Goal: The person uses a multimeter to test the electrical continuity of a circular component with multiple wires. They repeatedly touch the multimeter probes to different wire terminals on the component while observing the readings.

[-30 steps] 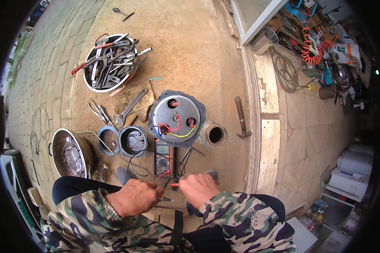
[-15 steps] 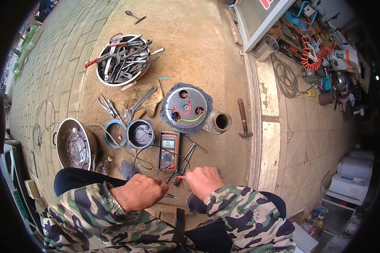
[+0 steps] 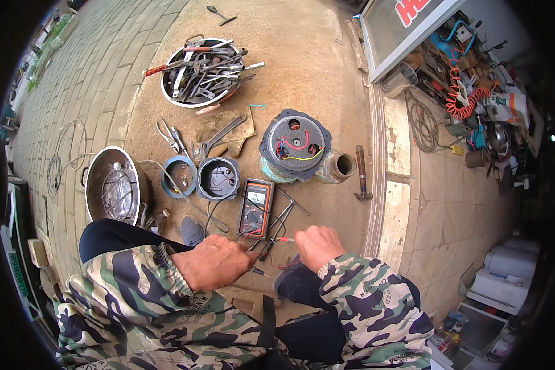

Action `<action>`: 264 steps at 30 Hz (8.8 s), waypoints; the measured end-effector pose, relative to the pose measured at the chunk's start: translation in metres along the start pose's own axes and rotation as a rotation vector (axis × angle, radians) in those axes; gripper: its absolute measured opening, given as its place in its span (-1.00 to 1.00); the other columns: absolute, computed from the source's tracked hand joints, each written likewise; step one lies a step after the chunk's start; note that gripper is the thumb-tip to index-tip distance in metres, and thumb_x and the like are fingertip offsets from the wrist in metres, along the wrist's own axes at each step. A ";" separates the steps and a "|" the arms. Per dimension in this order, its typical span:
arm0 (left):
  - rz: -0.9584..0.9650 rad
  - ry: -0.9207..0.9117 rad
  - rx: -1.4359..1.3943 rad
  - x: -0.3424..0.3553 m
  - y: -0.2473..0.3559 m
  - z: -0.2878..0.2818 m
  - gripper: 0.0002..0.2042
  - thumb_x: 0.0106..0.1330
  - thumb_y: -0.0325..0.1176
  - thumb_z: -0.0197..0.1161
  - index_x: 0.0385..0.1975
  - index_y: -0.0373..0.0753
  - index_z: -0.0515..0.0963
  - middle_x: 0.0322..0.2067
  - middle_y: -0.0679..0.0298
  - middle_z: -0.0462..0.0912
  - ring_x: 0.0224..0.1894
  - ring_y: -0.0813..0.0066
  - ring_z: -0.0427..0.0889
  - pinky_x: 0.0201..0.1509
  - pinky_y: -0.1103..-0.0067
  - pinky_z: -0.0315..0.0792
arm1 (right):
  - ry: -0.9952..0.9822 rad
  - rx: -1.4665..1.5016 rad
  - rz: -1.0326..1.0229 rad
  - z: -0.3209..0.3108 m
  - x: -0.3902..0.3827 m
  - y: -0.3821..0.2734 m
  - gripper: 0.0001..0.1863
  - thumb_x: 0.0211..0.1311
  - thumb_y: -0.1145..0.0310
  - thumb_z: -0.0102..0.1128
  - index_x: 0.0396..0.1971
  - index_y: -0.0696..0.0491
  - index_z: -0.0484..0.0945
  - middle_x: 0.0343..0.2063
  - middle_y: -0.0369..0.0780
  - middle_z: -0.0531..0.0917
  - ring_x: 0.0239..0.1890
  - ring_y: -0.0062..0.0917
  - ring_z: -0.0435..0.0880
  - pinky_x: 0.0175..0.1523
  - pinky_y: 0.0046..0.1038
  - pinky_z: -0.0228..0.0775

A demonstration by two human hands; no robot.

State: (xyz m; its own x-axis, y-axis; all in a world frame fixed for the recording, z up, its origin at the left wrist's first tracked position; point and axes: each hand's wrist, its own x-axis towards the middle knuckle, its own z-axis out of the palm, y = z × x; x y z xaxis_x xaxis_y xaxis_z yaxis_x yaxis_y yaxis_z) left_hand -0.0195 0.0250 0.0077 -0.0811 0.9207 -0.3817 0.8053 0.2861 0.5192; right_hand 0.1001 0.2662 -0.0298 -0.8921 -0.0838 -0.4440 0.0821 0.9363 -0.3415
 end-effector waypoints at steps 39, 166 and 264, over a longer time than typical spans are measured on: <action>-0.001 -0.094 0.017 0.000 -0.007 0.000 -0.74 0.35 -0.44 0.15 -0.02 -0.28 0.62 -0.20 -0.02 0.75 -0.15 -0.03 0.80 -0.15 0.21 0.67 | -0.009 -0.020 0.015 -0.004 -0.001 -0.002 -0.90 0.15 0.44 0.25 -0.41 0.14 0.68 -0.45 0.08 0.72 -0.33 0.07 0.77 -0.23 0.00 0.62; -0.034 -0.261 -0.082 0.060 -0.033 -0.009 -0.72 0.28 -0.35 0.23 -0.05 -0.29 0.58 -0.16 -0.03 0.69 -0.10 -0.08 0.77 -0.11 0.15 0.68 | -0.034 0.186 -0.057 -0.015 0.032 0.020 -0.80 0.25 0.40 0.17 -0.28 0.21 0.66 -0.35 0.07 0.72 -0.28 0.03 0.78 -0.18 -0.02 0.61; -0.148 0.558 -0.074 0.083 -0.073 -0.121 -0.77 0.28 -0.60 0.31 -0.07 -0.31 0.69 -0.26 0.03 0.66 -0.22 -0.08 0.71 -0.09 0.25 0.60 | 0.048 0.154 -0.036 -0.025 0.019 0.004 -0.84 0.05 0.43 0.38 -0.36 0.18 0.72 -0.39 0.07 0.73 -0.26 -0.03 0.80 -0.15 -0.09 0.65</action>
State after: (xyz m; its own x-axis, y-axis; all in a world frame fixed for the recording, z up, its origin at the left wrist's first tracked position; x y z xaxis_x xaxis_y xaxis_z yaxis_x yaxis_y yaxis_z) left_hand -0.1563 0.1120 0.0303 -0.5034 0.8640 -0.0036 0.7202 0.4219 0.5507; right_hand 0.0719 0.2770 -0.0189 -0.9156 -0.0969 -0.3903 0.1130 0.8694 -0.4810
